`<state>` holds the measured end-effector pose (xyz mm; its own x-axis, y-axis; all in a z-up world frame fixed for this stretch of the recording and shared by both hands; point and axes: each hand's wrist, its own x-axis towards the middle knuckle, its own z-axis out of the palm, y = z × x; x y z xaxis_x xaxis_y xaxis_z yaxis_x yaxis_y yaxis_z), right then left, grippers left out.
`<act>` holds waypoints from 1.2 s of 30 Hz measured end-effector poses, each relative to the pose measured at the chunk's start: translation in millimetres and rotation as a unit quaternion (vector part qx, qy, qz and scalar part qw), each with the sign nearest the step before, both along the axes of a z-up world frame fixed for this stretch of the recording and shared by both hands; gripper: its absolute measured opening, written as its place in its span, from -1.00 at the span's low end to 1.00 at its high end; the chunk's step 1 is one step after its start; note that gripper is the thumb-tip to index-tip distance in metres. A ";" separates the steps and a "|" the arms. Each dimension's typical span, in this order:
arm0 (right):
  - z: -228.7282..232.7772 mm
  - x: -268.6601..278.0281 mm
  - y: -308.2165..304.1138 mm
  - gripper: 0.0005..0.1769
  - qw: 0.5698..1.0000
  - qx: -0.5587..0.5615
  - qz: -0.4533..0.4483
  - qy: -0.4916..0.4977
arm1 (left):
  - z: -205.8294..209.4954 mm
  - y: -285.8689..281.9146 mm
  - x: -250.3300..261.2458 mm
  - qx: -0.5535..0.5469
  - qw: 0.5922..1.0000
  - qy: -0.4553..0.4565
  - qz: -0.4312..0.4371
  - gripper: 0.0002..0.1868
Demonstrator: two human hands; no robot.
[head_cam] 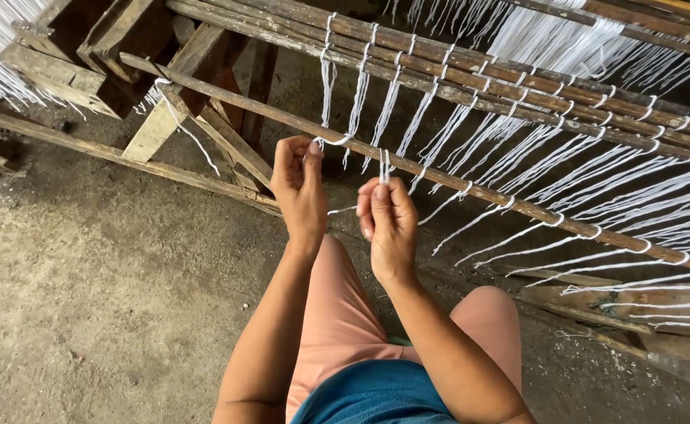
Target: Tying individual candle wicks onto a wooden frame to prepare them for dipping.
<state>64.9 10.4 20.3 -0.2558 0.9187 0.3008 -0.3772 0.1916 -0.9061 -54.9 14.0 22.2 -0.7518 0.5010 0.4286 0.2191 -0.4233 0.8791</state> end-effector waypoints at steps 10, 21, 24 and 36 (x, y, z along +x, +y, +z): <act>-118.3 12.2 12.1 -0.69 0.935 0.114 0.033 -0.334 | -27.4 -17.6 1.6 0.009 0.999 -0.028 -0.033 -0.78; -93.4 -16.3 17.9 -0.62 0.925 0.065 0.119 -0.354 | -39.6 -30.3 -7.5 -0.020 0.995 0.010 -0.097 -0.83; -15.7 -34.7 15.3 -0.75 0.971 0.099 0.061 -0.209 | -51.0 -25.9 -8.2 -0.047 0.995 0.064 -0.055 -0.85; 13.4 -41.4 4.1 -0.75 0.998 0.042 -0.001 -0.043 | 0.5 -10.3 -39.8 -0.062 0.991 0.117 0.028 -0.86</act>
